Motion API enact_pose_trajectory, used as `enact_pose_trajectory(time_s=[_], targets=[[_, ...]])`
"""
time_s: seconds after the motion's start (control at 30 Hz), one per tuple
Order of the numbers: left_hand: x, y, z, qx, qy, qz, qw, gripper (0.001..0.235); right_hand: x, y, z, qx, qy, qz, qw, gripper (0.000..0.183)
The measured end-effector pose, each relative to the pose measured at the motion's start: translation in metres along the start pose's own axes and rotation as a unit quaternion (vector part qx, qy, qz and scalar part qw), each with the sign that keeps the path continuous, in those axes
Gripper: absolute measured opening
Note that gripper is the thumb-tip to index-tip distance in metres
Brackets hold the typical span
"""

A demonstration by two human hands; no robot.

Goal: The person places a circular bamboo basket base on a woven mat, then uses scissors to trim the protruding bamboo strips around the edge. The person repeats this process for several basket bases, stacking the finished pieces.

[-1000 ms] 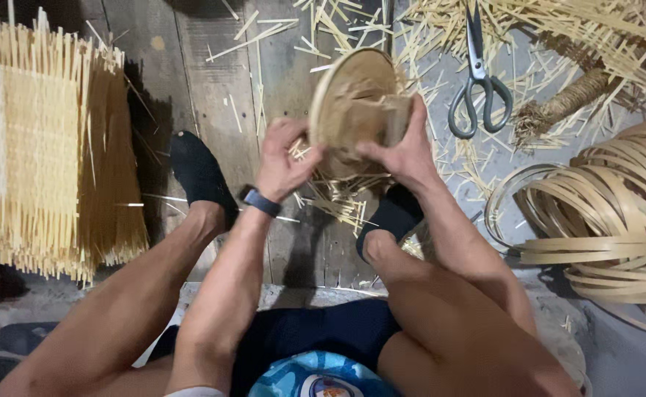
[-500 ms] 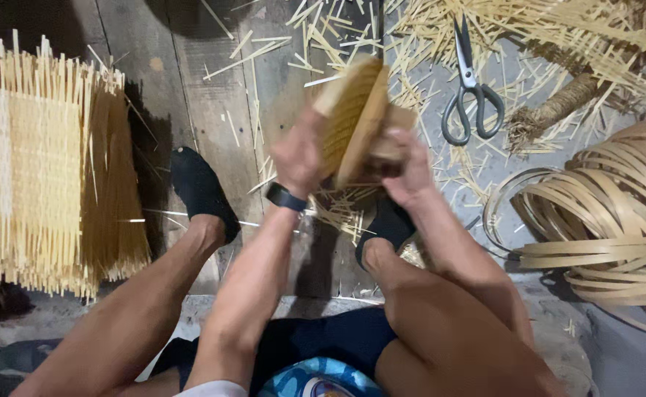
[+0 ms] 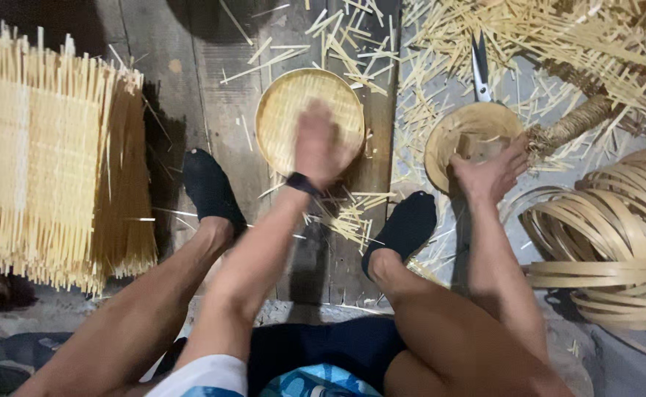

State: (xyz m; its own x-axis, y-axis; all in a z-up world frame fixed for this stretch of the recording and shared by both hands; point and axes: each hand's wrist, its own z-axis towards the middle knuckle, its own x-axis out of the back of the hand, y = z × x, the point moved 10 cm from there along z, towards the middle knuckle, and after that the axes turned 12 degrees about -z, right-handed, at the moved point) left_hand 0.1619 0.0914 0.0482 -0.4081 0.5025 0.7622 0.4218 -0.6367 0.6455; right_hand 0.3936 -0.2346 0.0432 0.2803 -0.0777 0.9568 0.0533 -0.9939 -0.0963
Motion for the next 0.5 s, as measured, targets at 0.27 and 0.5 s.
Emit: enact_pose_trajectory(time_s=[0.27, 0.5], targets=[[-0.013, 0.027, -0.025, -0.142, -0.074, 0.065, 0.985, 0.059, -0.015, 0.02, 0.001, 0.036, 0.032, 0.014, 0.999, 0.136], [0.192, 0.019, 0.15, -0.312, 0.059, 0.13, 0.939, 0.055, -0.011, 0.023, -0.002, 0.053, 0.064, 0.005, 0.997, 0.136]])
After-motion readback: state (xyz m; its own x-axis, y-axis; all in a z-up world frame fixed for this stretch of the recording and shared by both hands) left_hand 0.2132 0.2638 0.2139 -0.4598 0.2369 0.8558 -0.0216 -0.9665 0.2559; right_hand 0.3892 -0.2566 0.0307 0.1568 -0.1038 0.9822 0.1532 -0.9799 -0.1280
